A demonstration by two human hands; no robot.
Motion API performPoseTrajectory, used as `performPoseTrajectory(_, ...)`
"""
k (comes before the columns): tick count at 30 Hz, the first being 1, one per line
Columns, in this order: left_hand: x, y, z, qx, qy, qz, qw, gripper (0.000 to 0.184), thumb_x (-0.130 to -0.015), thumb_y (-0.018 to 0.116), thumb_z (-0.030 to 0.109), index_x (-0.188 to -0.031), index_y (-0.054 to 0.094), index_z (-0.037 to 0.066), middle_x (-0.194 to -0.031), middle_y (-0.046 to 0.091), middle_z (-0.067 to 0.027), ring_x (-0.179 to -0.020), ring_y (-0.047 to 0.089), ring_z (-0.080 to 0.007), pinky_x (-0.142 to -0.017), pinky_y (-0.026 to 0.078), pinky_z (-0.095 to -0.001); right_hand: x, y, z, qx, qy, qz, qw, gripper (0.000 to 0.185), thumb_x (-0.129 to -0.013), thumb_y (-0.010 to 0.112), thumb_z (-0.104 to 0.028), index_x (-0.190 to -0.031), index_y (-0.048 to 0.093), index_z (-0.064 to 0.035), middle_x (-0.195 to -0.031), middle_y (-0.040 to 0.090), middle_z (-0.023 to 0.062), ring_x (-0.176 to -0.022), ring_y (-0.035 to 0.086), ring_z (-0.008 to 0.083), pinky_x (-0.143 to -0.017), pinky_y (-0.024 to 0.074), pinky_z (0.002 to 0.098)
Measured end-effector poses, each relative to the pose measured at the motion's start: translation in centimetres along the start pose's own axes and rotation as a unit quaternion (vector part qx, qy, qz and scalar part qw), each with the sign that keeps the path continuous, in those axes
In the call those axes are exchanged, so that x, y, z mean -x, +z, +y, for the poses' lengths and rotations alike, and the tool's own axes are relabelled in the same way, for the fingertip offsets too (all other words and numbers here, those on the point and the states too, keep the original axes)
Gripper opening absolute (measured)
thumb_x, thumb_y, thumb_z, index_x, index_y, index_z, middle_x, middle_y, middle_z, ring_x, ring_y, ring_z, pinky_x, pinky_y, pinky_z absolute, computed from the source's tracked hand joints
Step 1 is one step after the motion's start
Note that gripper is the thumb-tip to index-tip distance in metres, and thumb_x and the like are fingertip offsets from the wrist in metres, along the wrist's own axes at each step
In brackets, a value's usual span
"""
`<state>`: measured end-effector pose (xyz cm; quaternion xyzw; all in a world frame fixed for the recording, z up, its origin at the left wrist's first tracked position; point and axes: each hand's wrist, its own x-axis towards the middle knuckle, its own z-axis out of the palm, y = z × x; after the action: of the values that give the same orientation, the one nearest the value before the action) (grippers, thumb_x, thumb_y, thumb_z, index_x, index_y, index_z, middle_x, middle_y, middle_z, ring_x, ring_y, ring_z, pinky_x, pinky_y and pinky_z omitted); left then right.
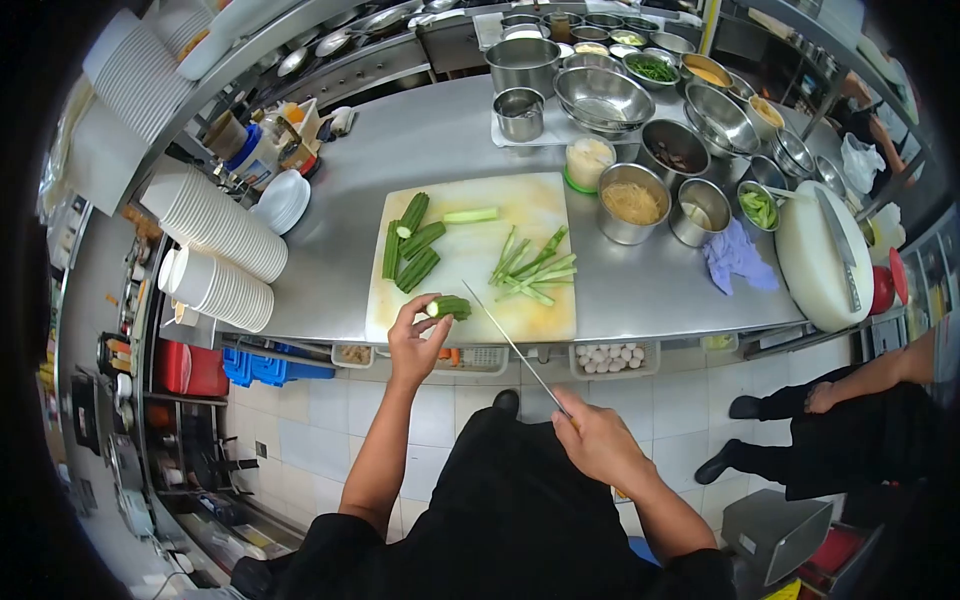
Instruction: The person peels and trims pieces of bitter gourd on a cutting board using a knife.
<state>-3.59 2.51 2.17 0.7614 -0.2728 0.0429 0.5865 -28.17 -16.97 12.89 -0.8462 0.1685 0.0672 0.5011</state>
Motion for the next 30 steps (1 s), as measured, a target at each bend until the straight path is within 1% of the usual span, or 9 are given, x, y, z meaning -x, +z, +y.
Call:
performPoseTrajectory(3, 0.0, -0.1, -0.1, 0.017, -0.011, 0.0, 1.0, 0.038, -0.084, 0.077, -0.001, -0.12, 0.065, -0.001, -0.115, 0.064, -0.0138, -0.099, 0.066, -0.0204, -0.081, 0.064, -0.0318, -0.1, 0.4, -0.1, -0.003, -0.028, 0.008, 1.0, 0.039, -0.101, 0.058, -0.021, -0.136, 0.054, -0.0059, -0.075, 0.064, 0.0262, -0.079, 0.064, 0.0485, -0.069, 0.0503, 0.0506)
performPoseTrajectory(5, -0.1, -0.1, -0.3, -0.022, 0.036, 0.013, 0.999, 0.038, -0.084, 0.078, 0.0, -0.119, 0.065, -0.001, -0.118, 0.064, -0.0157, -0.1, 0.066, -0.023, -0.08, 0.063, -0.032, -0.2, 0.5, -0.9, -0.006, -0.023, 0.008, 1.0, 0.038, -0.101, 0.058, -0.021, -0.135, 0.054, -0.0055, -0.077, 0.064, 0.0264, -0.078, 0.065, 0.0482, -0.069, 0.0505, 0.0504)
performPoseTrajectory(7, 0.0, -0.1, -0.8, -0.02, 0.027, 0.017, 0.999, 0.039, -0.083, 0.079, 0.0, -0.12, 0.065, -0.001, -0.119, 0.065, -0.0162, -0.1, 0.067, -0.0238, -0.08, 0.062, -0.0318, -0.5, 0.8, -1.0, -0.008, -0.018, 0.007, 1.0, 0.038, -0.101, 0.058, -0.021, -0.135, 0.054, -0.0052, -0.079, 0.065, 0.0266, -0.078, 0.065, 0.048, -0.069, 0.0508, 0.0502)
performPoseTrajectory(9, 0.1, -0.1, -1.2, -0.017, 0.017, 0.024, 0.999, 0.04, -0.083, 0.08, 0.0, -0.12, 0.065, -0.001, -0.119, 0.065, -0.0168, -0.1, 0.067, -0.0247, -0.079, 0.061, -0.0316, -0.5, 1.2, -0.9, 0.003, -0.062, 0.029, 0.998, 0.039, -0.101, 0.058, -0.021, -0.135, 0.053, -0.0046, -0.081, 0.066, 0.0264, -0.077, 0.065, 0.0476, -0.069, 0.051, 0.0511)
performPoseTrajectory(12, 0.2, -0.1, -1.4, -0.025, 0.04, 0.05, 0.998, 0.04, -0.081, 0.081, -0.002, -0.118, 0.066, -0.002, -0.117, 0.066, -0.0167, -0.1, 0.067, -0.0236, -0.077, 0.059, -0.0305, -0.5, 1.2, -2.1, 0.046, -0.025, 0.009, 0.999, 0.04, -0.101, 0.058, -0.02, -0.136, 0.051, -0.0029, -0.082, 0.067, 0.0261, -0.077, 0.065, 0.0472, -0.069, 0.0512, 0.052)
performPoseTrajectory(14, -0.2, 0.0, -1.7, -0.051, 0.098, 0.071, 0.991, 0.037, -0.08, 0.082, -0.003, -0.115, 0.069, -0.002, -0.115, 0.068, -0.0164, -0.101, 0.067, -0.0231, -0.078, 0.058, -0.0308, -0.6, 1.0, -2.6, 0.059, -0.026, 0.005, 0.998, 0.04, -0.101, 0.058, -0.02, -0.136, 0.05, -0.0023, -0.081, 0.066, 0.0261, -0.076, 0.065, 0.0473, -0.069, 0.051, 0.0526)
performPoseTrajectory(18, -0.5, 0.7, -2.6, 0.005, 0.078, 0.057, 0.995, 0.034, -0.082, 0.081, -0.002, -0.114, 0.071, -0.002, -0.118, 0.068, -0.0158, -0.101, 0.066, -0.0195, -0.082, 0.056, -0.0292, -1.2, 1.0, -3.2, 0.077, -0.004, 0.001, 0.997, 0.041, -0.101, 0.057, -0.021, -0.135, 0.049, -0.0003, -0.081, 0.066, 0.0271, -0.078, 0.065, 0.0484, -0.07, 0.051, 0.053)
performPoseTrajectory(25, -1.1, 0.4, -1.6, -0.048, 0.117, 0.068, 0.99, 0.029, -0.081, 0.081, -0.003, -0.109, 0.074, -0.002, -0.117, 0.069, -0.0168, -0.101, 0.069, -0.026, -0.087, 0.056, -0.0339, -1.1, 1.4, -4.0, -0.002, 0.029, 0.002, 1.0, 0.042, -0.1, 0.057, -0.019, -0.136, 0.048, 0.0002, -0.084, 0.065, 0.0299, -0.081, 0.064, 0.0497, -0.074, 0.0504, 0.0528)
performPoseTrajectory(30, -1.2, 0.2, -1.9, -0.052, 0.125, 0.094, 0.986, 0.028, -0.081, 0.081, -0.003, -0.108, 0.074, -0.002, -0.115, 0.07, -0.0172, -0.1, 0.07, -0.027, -0.087, 0.056, -0.0342, -1.3, 1.5, -3.9, 0.013, -0.023, 0.018, 0.999, 0.048, -0.1, 0.058, -0.02, -0.142, 0.046, -0.0016, -0.088, 0.064, 0.0304, -0.08, 0.063, 0.0482, -0.075, 0.0505, 0.0519)
